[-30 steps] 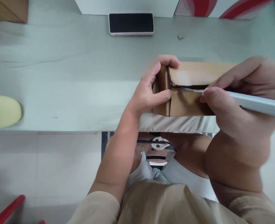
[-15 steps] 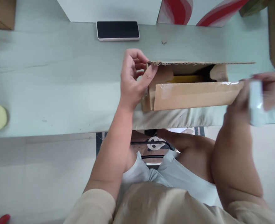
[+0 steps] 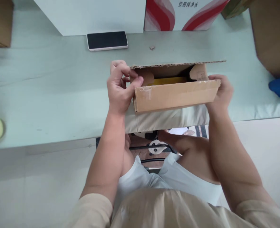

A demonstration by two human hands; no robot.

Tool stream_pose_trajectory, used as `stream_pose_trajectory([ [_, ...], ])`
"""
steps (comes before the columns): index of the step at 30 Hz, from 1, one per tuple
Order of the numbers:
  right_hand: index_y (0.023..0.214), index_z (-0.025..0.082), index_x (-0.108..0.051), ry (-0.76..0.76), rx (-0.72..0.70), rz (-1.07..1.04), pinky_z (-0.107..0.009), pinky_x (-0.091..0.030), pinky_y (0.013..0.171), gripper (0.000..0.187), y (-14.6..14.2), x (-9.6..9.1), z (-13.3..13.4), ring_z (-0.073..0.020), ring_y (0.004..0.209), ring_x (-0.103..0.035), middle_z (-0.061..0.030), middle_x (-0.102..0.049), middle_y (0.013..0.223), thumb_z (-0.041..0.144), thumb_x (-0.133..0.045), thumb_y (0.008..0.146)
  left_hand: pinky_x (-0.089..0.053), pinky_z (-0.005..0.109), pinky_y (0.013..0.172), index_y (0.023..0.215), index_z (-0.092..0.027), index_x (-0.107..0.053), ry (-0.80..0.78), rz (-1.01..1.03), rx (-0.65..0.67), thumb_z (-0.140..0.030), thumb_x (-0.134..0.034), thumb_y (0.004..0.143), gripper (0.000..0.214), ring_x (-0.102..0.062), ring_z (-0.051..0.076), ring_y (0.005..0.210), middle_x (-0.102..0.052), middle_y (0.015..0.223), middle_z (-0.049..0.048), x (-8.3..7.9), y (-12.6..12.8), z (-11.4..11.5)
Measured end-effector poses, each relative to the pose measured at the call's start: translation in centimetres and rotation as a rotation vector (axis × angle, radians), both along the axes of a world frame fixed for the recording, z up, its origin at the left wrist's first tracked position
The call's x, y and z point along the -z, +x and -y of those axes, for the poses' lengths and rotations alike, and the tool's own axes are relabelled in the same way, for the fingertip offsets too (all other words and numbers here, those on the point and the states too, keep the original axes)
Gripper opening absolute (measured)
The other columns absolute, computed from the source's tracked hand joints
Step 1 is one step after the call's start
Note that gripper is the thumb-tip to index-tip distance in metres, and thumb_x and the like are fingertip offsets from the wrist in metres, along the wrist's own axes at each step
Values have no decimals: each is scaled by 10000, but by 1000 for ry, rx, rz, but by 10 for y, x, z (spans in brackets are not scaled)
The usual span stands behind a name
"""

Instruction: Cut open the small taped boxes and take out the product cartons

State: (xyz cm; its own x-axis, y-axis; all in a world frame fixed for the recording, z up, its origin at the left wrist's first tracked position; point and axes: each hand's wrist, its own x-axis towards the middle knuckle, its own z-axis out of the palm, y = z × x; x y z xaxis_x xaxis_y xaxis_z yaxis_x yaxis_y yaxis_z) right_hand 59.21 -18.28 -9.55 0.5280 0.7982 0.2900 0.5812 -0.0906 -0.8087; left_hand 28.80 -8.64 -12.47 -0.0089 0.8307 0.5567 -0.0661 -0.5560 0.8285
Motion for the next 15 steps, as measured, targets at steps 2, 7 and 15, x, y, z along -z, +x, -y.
stream_pose_trajectory([
  [2, 859, 204, -670, 238, -6, -211, -279, -458, 746, 151, -17, -14, 4, -132, 777, -591, -18, -689, 838, 244, -663, 714, -578, 451, 950, 866, -278, -691, 20, -57, 32, -700, -769, 737, 447, -639, 262, 1143, -603, 1156, 36, 5, -3, -1],
  [7, 723, 213, -700, 496, -254, -619, -296, -519, 769, 271, -46, -39, 19, -138, 731, -659, 12, -633, 666, 481, -690, 764, -350, 525, 1281, 941, -292, -751, 135, -173, 126, -695, -691, 816, 426, -377, 314, 1517, -456, 1587, -37, 4, -3, 0],
  [15, 468, 206, -436, 473, -436, -510, -376, -540, 840, 642, -47, -43, 23, -160, 584, -568, -26, -420, 439, 693, -409, 885, -315, 492, 1318, 803, -360, -805, 292, -199, 128, -541, -474, 1003, 426, -356, 233, 1534, -371, 1634, -204, -21, 0, 11],
])
